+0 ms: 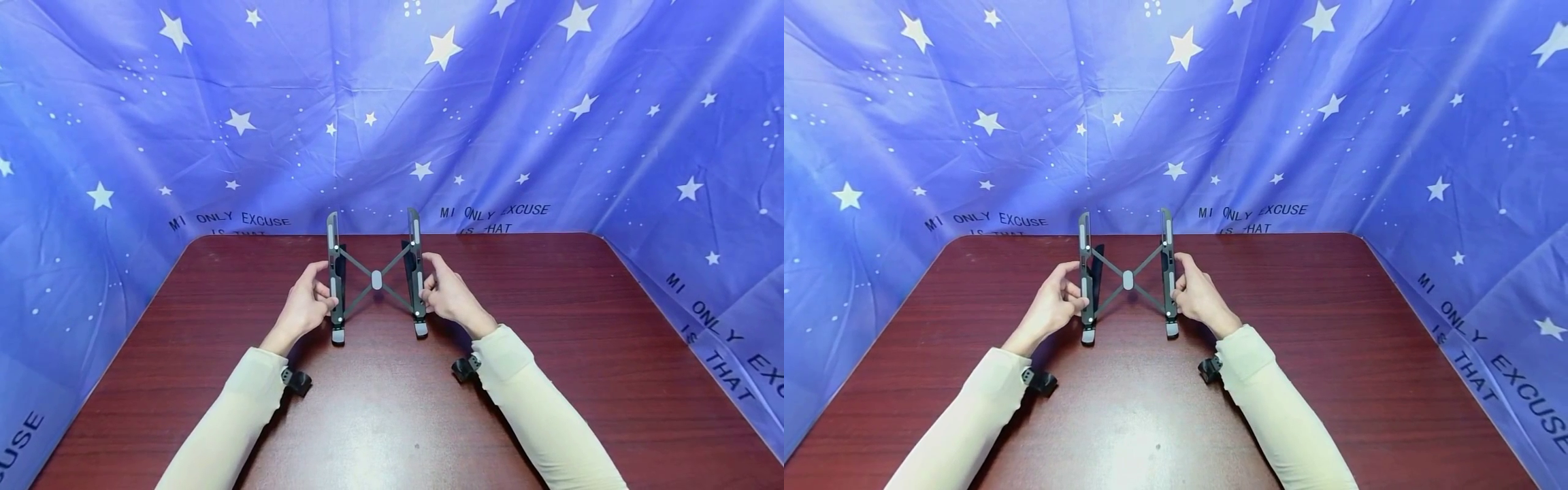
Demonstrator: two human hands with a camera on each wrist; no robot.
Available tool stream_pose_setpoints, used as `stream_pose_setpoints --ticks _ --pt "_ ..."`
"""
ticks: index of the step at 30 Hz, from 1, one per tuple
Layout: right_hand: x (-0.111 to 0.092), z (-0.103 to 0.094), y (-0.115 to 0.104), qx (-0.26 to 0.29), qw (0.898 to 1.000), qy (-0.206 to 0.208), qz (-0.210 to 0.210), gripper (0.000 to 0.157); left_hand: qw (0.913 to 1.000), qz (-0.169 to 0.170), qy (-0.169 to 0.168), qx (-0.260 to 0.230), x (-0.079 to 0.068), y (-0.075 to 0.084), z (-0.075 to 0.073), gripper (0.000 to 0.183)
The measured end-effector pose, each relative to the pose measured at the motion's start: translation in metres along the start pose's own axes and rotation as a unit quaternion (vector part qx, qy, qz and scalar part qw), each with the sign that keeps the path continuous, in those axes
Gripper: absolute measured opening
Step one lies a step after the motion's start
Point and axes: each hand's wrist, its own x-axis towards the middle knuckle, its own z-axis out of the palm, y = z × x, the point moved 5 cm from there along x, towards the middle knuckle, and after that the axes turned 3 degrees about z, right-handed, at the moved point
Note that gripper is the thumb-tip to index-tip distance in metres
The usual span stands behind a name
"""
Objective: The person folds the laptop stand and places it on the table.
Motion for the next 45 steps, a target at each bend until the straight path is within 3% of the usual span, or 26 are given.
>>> stream_pose_setpoints --ticks 8,21,33,45 --pt "-0.001 0.000 -0.002 -0.009 1.000 0.004 -0.007 0.069 0.9999 0.005 0.004 0.009 0.001 0.002 0.002 0.072" --pt "-0.001 0.008 -0.002 0.021 1.000 -0.002 0.005 0.070 0.9998 0.002 0.001 0.020 0.001 0.001 0.005 0.072" --pt "-0.004 0.011 -0.013 -0.001 1.000 -0.003 -0.012 0.068 0.9997 0.013 -0.003 0.022 0.003 0.012 0.018 0.071" --pt "-0.005 0.022 -0.016 0.011 1.000 -0.014 -0.008 0.068 0.9993 0.019 -0.017 0.028 0.002 0.023 0.033 0.070"
